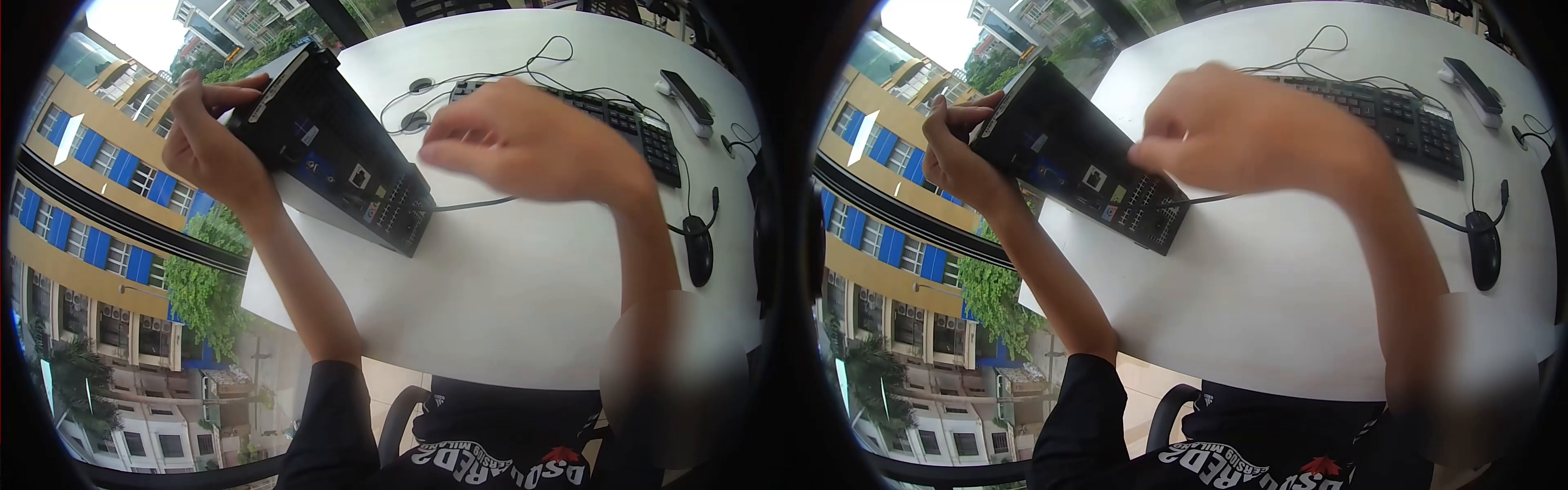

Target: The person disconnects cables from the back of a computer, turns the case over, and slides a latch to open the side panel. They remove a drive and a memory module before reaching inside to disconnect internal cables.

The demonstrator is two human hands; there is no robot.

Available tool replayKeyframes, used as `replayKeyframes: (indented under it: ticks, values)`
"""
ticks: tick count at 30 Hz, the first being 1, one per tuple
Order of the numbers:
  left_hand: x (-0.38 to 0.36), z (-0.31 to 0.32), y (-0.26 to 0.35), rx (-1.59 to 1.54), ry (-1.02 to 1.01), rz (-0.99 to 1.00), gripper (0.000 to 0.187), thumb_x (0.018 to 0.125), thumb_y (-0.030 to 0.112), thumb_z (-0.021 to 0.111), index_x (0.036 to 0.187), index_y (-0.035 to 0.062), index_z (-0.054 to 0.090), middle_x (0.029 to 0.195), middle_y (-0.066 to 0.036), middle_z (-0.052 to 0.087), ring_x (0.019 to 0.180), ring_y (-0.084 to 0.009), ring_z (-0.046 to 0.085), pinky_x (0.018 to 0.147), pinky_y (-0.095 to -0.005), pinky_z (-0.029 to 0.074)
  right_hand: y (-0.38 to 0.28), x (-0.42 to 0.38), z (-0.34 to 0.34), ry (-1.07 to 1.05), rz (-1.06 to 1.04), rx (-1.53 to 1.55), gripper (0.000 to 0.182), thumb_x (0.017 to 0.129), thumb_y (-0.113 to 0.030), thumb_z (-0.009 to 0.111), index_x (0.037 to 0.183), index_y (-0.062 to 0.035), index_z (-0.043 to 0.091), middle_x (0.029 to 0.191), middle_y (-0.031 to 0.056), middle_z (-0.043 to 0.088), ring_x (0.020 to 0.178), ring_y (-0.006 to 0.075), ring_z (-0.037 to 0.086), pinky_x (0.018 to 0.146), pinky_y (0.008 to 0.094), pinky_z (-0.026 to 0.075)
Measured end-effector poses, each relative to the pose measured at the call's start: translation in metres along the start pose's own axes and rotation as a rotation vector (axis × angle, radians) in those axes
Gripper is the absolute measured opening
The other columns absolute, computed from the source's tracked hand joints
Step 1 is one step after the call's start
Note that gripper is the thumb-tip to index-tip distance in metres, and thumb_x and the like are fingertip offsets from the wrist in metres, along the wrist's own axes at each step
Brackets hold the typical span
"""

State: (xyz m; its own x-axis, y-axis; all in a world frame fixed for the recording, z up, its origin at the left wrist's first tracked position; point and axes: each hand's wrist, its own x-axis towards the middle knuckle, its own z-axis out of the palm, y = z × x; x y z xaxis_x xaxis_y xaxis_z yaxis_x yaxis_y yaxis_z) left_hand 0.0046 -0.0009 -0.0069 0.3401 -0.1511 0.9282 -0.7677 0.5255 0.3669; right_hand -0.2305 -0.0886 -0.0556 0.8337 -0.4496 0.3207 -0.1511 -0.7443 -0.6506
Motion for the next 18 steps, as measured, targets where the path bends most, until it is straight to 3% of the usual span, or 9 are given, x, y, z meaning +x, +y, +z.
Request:
replayKeyframes:
  ticks: [3,9,12,15,18]
  values:
    - [-0.001,0.001,0.003,0.0,0.006,-0.033,0.055,0.103,0.023,0.048,0.056,-0.0017,0.064,0.065,-0.015,0.072,0.064,-0.0177,0.068,0.117,-0.0396,0.034,-0.02,0.002,0.033,-0.104,-0.056,-0.024,0.038,0.096,-0.029,0.063,0.087,0.0061,0.073,0.077,0.0229,0.069,0.077,0.0366,0.072,0.074,0.0446,0.057]
    - [0.0,-0.001,0.0,-0.041,0.009,-0.055,0.054,0.102,0.024,0.05,0.057,-0.0023,0.066,0.066,-0.014,0.073,0.066,-0.0179,0.069,0.113,-0.0368,0.038,-0.022,0.007,0.071,0.261,-0.252,-0.239,0.03,0.095,-0.025,0.065,0.078,-0.0003,0.069,0.069,0.0172,0.068,0.066,0.0332,0.072,0.062,0.0407,0.058]
    - [-0.001,-0.001,0.0,-0.03,0.01,-0.051,0.054,0.102,0.024,0.05,0.057,-0.0026,0.066,0.066,-0.015,0.073,0.067,-0.0184,0.07,0.107,-0.0344,0.042,-0.022,0.012,0.085,0.324,-0.288,-0.267,0.022,0.092,-0.02,0.067,0.08,-0.002,0.069,0.069,0.0158,0.069,0.063,0.0298,0.072,0.057,0.0387,0.057]
    - [-0.001,-0.001,0.0,-0.017,0.017,-0.053,0.054,0.102,0.023,0.05,0.058,-0.0028,0.066,0.066,-0.015,0.073,0.068,-0.0189,0.071,0.101,-0.0327,0.046,-0.023,0.012,0.083,0.317,-0.302,-0.352,0.015,0.086,-0.014,0.068,0.076,-0.003,0.07,0.07,0.0139,0.07,0.064,0.0286,0.073,0.059,0.0372,0.057]
    - [-0.001,-0.001,-0.001,-0.029,0.009,-0.03,0.054,0.102,0.023,0.05,0.058,-0.0027,0.066,0.066,-0.015,0.073,0.067,-0.0192,0.071,0.095,-0.0312,0.05,-0.029,0.012,0.068,0.215,-0.314,-0.418,0.019,0.092,-0.019,0.067,0.083,-0.0027,0.068,0.068,0.0146,0.067,0.061,0.0336,0.068,0.057,0.0409,0.054]
